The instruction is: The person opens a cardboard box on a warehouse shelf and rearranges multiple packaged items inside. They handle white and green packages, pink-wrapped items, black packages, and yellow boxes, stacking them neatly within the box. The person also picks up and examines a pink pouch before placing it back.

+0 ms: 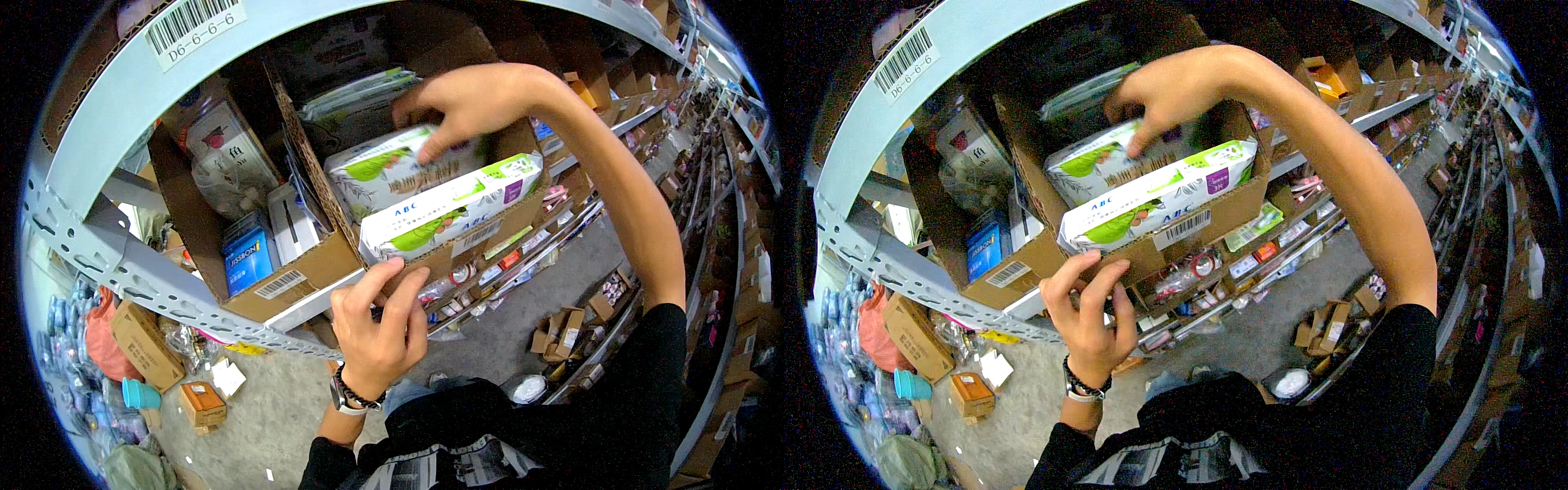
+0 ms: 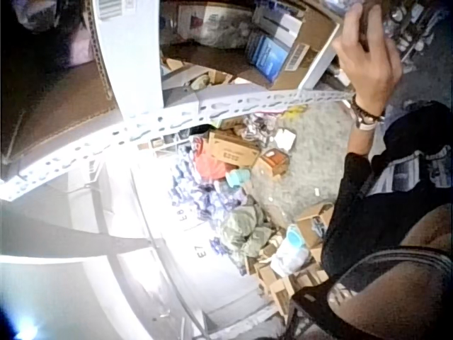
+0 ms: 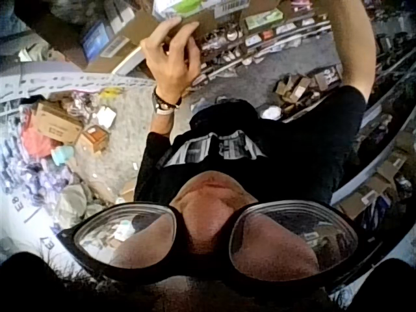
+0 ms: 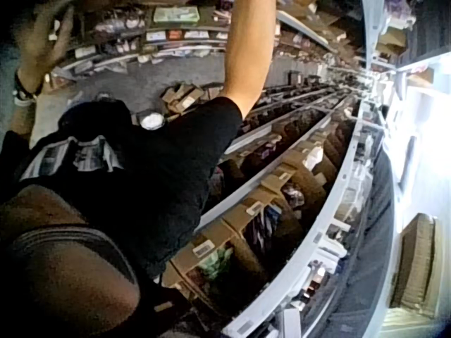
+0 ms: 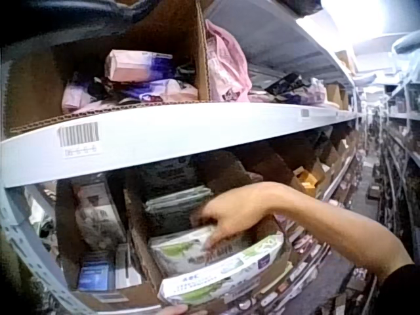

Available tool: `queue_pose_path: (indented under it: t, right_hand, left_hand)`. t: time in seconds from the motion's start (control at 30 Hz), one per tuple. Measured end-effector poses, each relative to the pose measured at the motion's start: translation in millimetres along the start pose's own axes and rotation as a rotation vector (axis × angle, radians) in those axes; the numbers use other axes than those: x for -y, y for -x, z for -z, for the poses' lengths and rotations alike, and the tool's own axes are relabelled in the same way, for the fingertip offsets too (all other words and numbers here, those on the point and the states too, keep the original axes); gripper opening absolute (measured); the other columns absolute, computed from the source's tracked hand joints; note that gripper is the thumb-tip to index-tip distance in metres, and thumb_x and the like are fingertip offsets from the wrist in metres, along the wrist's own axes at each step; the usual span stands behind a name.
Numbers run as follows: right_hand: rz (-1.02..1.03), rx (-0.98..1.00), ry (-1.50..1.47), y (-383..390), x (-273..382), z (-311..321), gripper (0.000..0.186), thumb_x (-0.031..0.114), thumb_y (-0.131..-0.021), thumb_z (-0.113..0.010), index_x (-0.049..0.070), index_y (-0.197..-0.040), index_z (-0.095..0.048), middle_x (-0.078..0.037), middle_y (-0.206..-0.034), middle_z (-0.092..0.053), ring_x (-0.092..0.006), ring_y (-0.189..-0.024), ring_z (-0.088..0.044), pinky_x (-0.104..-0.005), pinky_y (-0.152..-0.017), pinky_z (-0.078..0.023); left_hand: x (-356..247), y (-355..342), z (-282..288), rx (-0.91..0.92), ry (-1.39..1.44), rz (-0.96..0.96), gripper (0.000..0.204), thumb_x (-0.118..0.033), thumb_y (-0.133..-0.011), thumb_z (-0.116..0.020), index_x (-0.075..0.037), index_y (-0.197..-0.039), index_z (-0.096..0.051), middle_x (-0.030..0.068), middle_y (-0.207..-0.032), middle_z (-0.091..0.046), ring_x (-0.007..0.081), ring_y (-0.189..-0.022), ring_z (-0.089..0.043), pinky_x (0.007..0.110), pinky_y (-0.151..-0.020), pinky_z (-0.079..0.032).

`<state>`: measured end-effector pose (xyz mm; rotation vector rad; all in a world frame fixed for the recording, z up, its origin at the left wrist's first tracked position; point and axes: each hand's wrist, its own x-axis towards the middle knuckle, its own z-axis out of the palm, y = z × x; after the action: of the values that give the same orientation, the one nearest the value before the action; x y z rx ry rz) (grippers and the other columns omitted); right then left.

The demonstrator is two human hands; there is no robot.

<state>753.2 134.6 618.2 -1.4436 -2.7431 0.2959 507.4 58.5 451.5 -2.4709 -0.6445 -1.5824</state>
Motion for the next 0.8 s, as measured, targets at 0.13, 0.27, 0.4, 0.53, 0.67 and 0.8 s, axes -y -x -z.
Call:
queue_pose_path:
  t: [0.13,0.27,0.4,0.53,0.67,0.8]
  right_hand:
    - [0.069,0.203,-0.131,9.8,5.9,3.2,0.047,0.036,-0.088,-0.069,-0.002,-0.113,-0.061,-0.015,-0.099,-0.069,-0.0208,-0.088,-0.064,-0.0357,-0.080,-0.051]
    - [-0.009,0.333,-0.229,10.1,2.8,16.1,0.052,0.045,-0.093,-0.062,0.000,-0.119,-0.065,-0.015,-0.107,-0.070,-0.0202,-0.090,-0.064,-0.0329,-0.083,-0.049]
    - [0.044,-0.012,0.085,-18.8,-4.3,20.2,0.049,0.037,-0.093,-0.060,-0.002,-0.121,-0.064,-0.021,-0.113,-0.068,-0.0290,-0.105,-0.065,-0.0369,-0.094,-0.049]
    - [-0.031,0.099,0.019,-45.1,3.2,24.2,0.050,0.036,-0.093,-0.061,-0.003,-0.125,-0.061,-0.020,-0.116,-0.068,-0.0267,-0.106,-0.064,-0.0365,-0.093,-0.049]
    - [0.139,0.528,-0.429,-50.2,20.6,9.2,0.054,0.039,-0.094,-0.062,-0.002,-0.130,-0.057,-0.013,-0.116,-0.067,-0.0168,-0.099,-0.062,-0.0319,-0.086,-0.051]
    - [0.091,0.500,-0.519,-42.8,24.6,9.5,0.053,0.040,-0.097,-0.058,-0.002,-0.129,-0.057,-0.014,-0.118,-0.066,-0.0192,-0.101,-0.063,-0.0338,-0.085,-0.054]
  left_hand:
    - [-2.0,0.0,1.4,0.054,0.032,0.015,0.045,0.005,-0.069,-0.066,-0.012,-0.110,-0.068,0.0088,-0.120,-0.056,0.0226,-0.086,-0.050,0.034,-0.072,-0.040]
    - [-5.5,-2.6,0.4,0.051,0.060,0.025,0.044,0.008,-0.070,-0.065,-0.011,-0.109,-0.067,0.0109,-0.119,-0.056,0.0250,-0.089,-0.050,0.035,-0.073,-0.039]
    - [-5.8,-2.6,4.4,0.059,0.034,0.030,0.044,0.007,-0.070,-0.065,-0.011,-0.110,-0.066,0.0112,-0.119,-0.056,0.0250,-0.088,-0.050,0.035,-0.073,-0.039]
    - [-3.3,-3.2,1.0,0.034,0.020,0.012,0.046,0.003,-0.068,-0.067,-0.012,-0.111,-0.068,0.0067,-0.121,-0.057,0.0212,-0.082,-0.051,0.033,-0.071,-0.042]
    - [-1.7,-0.7,5.9,0.036,0.017,0.005,0.047,0.001,-0.067,-0.068,-0.013,-0.112,-0.069,0.0039,-0.123,-0.057,0.0191,-0.079,-0.051,0.032,-0.069,-0.044]
    - [1.1,0.3,2.9,0.030,0.037,-0.005,0.047,0.000,-0.067,-0.069,-0.012,-0.113,-0.069,0.0039,-0.123,-0.058,0.0189,-0.079,-0.050,0.031,-0.069,-0.045]
